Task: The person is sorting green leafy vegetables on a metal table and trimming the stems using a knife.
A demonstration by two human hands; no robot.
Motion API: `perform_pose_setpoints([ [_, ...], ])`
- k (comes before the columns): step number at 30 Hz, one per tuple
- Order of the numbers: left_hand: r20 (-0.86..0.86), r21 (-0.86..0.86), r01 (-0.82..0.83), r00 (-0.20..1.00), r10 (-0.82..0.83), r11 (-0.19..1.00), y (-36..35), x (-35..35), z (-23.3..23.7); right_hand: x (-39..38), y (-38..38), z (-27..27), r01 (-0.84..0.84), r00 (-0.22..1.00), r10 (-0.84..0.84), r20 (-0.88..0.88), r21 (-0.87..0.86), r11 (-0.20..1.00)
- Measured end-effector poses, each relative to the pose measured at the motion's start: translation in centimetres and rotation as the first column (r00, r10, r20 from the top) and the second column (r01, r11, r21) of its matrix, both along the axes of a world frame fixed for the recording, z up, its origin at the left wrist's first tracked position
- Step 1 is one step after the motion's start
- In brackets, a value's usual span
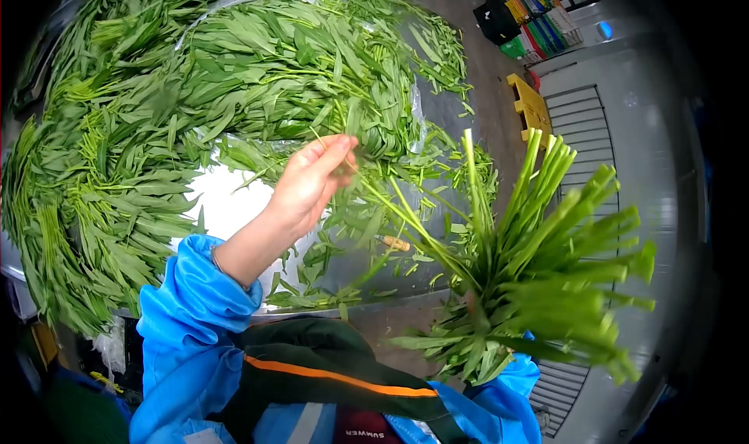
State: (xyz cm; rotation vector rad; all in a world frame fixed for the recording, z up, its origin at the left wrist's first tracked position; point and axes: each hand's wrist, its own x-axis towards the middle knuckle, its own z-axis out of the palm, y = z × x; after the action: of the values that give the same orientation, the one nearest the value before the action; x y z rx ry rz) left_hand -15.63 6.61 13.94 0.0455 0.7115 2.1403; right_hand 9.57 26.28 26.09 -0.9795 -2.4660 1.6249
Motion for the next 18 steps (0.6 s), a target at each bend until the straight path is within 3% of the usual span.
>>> perform_pose_setpoints([
  [1,0.138,0.068,-0.023,0.990,0.013,0.997,0.3,0.1,0.8,0.3,-0.1,0.0,0.000,1.000,0.000,0.005,-0.009,1.000],
  [5,0.157,0.005,-0.008,0.987,0.007,1.000,-0.3,-0.6,3.0,1.5,-0.3,0.4,0.002,1.000,-0.001,0.030,-0.031,1.000],
  [8,-0.061,-0.058,-0.244,0.969,0.240,0.968,-0.4,-3.7,0.2,2.1,-0.2,0.5,-0.004,0.998,0.007,0.063,-0.038,0.999],
  [9,-0.058,-0.189,-0.228,0.973,0.221,0.955,-0.8,-4.7,0.6,2.1,0.0,0.6,-0.026,0.998,0.028,0.061,-0.026,0.999],
  [10,-0.132,-0.257,-0.124,0.987,0.093,0.958,-1.8,-4.7,1.7,2.5,0.6,0.5,-0.080,0.996,0.080,0.031,0.001,0.997],
  [11,-0.334,-0.300,-0.064,0.942,-0.042,0.952,-2.3,-4.2,3.2,2.7,1.0,0.3,-0.142,0.989,0.143,-0.023,0.043,0.989],
  [12,-0.506,-0.355,-0.008,0.843,-0.185,0.935,-2.4,-3.0,4.5,1.8,0.0,1.0,-0.138,0.990,0.133,0.040,0.192,0.972],
  [14,-0.781,-0.249,0.175,0.545,-0.304,0.953,-2.5,-0.8,4.5,1.0,-1.0,1.2,-0.047,0.999,0.044,0.021,0.211,0.976],
  [16,-0.936,-0.247,0.060,0.245,-0.254,0.967,-1.9,0.4,4.4,0.9,-0.7,0.9,-0.115,0.992,0.125,0.009,0.461,0.880],
  [17,-0.791,-0.361,0.178,0.461,-0.402,0.915,-1.9,0.3,4.5,0.5,-0.8,1.0,-0.132,0.987,0.162,-0.004,0.561,0.817],
  [18,-0.650,-0.308,0.206,0.667,-0.364,0.929,-1.9,-0.1,3.5,0.3,-0.8,1.0,-0.138,0.981,0.193,-0.013,0.652,0.746],
])
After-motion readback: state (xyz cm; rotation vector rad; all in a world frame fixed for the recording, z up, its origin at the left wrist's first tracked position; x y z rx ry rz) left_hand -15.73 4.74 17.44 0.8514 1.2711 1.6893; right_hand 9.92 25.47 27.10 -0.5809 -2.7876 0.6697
